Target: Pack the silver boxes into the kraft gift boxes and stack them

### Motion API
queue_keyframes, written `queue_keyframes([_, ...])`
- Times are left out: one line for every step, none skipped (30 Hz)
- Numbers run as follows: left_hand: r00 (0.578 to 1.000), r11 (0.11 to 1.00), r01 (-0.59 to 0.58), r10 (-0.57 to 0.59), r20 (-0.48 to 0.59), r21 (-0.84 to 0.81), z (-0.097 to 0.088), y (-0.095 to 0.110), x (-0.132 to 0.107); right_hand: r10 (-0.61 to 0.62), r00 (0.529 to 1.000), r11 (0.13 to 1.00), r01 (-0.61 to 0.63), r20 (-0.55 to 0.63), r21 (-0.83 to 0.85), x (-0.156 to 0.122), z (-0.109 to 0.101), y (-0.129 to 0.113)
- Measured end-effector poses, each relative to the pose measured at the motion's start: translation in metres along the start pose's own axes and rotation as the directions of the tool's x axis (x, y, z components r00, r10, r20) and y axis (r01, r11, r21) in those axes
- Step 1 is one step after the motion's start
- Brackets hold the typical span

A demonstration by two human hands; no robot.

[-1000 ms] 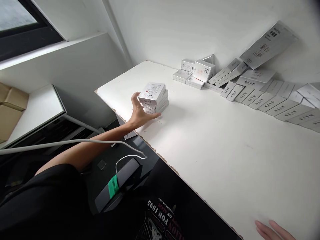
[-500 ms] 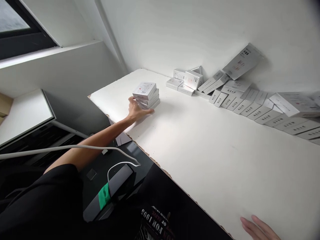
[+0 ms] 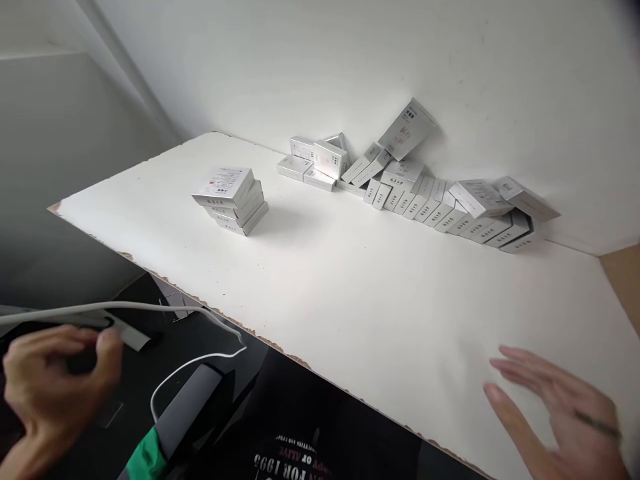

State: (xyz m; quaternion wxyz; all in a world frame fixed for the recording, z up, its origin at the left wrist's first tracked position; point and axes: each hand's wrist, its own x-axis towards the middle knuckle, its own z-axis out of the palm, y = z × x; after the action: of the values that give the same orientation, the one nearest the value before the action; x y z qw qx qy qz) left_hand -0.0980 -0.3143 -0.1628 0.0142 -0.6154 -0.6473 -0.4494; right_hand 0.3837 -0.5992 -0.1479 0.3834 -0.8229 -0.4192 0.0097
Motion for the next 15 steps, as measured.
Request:
queue_keyframes([0.998,0.997,-0.068,0.068,0.004,-0.03,-0.002,-0.007,-0.022,0.035,0.999,0.999,-0.034,0.03,-0.029,0.019,0.003,-0.003])
queue_keyframes([0.982,0.98,-0.166,0.175,0.075,-0.105,-0.003,-0.011,-0.045,0.127,0.991,0.991,-0.125,0.051,-0.038,0.039,0.009,-0.007])
queue_keyframes([0.95,0.95,-0.231,0.267,0.161,-0.21,-0.002,-0.013,-0.068,0.204,0.976,0.979,-0.201,0.081,-0.043,0.062,0.019,-0.012])
queue_keyframes([0.902,0.903,-0.293,0.37,0.223,-0.314,-0.001,-0.012,-0.091,0.244,0.965,0.969,-0.239,0.093,-0.068,0.086,0.031,-0.016])
queue_keyframes([0.841,0.862,-0.317,0.448,0.304,-0.395,0.001,-0.008,-0.113,0.261,0.96,0.963,-0.251,0.098,-0.101,0.11,0.045,-0.02])
queue_keyframes([0.779,0.832,-0.308,0.499,0.38,-0.461,0.003,-0.002,-0.132,0.271,0.96,0.957,-0.261,0.075,-0.126,0.134,0.061,-0.024])
queue_keyframes([0.725,0.802,-0.292,0.54,0.426,-0.52,0.005,0.005,-0.149,0.271,0.962,0.955,-0.264,0.042,-0.135,0.156,0.077,-0.027])
queue_keyframes([0.687,0.787,-0.261,0.558,0.465,-0.559,0.009,0.013,-0.162,0.28,0.96,0.951,-0.275,0.013,-0.14,0.177,0.093,-0.029])
queue_keyframes([0.669,0.78,-0.227,0.56,0.489,-0.582,0.013,0.021,-0.172,0.298,0.954,0.944,-0.298,-0.023,-0.142,0.195,0.109,-0.03])
queue_keyframes([0.663,0.777,-0.201,0.556,0.501,-0.596,0.017,0.029,-0.179,0.314,0.948,0.938,-0.319,-0.054,-0.138,0.211,0.123,-0.031])
queue_keyframes([0.669,0.778,-0.183,0.547,0.503,-0.602,0.023,0.035,-0.182,0.331,0.939,0.931,-0.341,-0.09,-0.13,0.224,0.136,-0.031])
queue_keyframes([0.685,0.778,-0.173,0.536,0.493,-0.604,0.029,0.041,-0.184,0.355,0.926,0.922,-0.369,-0.127,-0.118,0.235,0.148,-0.032])
queue_keyframes([0.707,0.777,-0.166,0.524,0.476,-0.608,0.035,0.046,-0.184,0.375,0.912,0.913,-0.394,-0.164,-0.103,0.244,0.158,-0.033])
queue_keyframes([0.726,0.772,-0.156,0.512,0.458,-0.616,0.041,0.05,-0.183,0.394,0.897,0.905,-0.417,-0.2,-0.087,0.251,0.167,-0.034])
queue_keyframes([0.745,0.765,-0.14,0.499,0.442,-0.628,0.046,0.054,-0.182,0.41,0.881,0.897,-0.436,-0.234,-0.071,0.257,0.175,-0.036])
